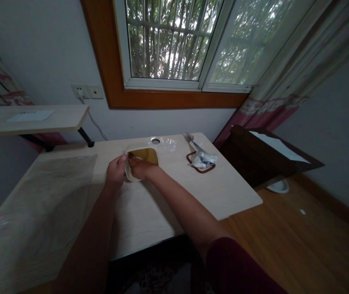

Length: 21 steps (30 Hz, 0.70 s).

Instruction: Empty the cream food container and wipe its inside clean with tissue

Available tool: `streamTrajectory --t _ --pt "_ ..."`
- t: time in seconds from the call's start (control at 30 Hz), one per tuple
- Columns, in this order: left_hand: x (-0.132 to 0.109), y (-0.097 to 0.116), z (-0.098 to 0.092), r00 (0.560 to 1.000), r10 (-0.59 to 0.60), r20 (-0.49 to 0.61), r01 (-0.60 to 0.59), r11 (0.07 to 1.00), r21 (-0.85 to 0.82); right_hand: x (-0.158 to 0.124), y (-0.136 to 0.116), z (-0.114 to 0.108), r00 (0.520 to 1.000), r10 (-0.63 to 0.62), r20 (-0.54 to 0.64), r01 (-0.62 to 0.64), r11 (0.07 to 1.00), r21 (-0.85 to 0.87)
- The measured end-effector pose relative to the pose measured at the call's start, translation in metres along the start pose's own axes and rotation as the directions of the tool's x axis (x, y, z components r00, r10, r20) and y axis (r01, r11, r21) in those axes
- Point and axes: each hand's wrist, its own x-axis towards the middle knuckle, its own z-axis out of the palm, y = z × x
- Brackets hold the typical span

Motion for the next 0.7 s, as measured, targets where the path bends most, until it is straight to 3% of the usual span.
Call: streamTrajectory --t 0.13,0.3,0.53,0.7 --pt "0.006 0.003 -0.001 0.999 -0.054 0.004 0.054 0.996 -0.067 0.003 -0.009 -0.003 0.995 0.095 -0.021 -0.095 0.995 -0.034" --pt "0.009 0.005 -0.006 0.994 -0.105 0.042 0.109 0.989 -0.102 0.007 -0.020 -0.006 0.990 0.126 -0.066 -0.133 0.986 -0.101" --pt "0.012 0.004 -0.007 0.992 -0.108 0.057 0.113 0.990 -0.090 0.002 -0.017 -0.008 0.993 0.051 -0.106 -0.059 0.995 -0.077" --pt "0.015 0.004 -0.007 0.990 -0.111 0.082 0.119 0.989 -0.094 0.006 -0.017 -0.013 0.999 0.013 -0.052 -0.020 0.991 -0.130"
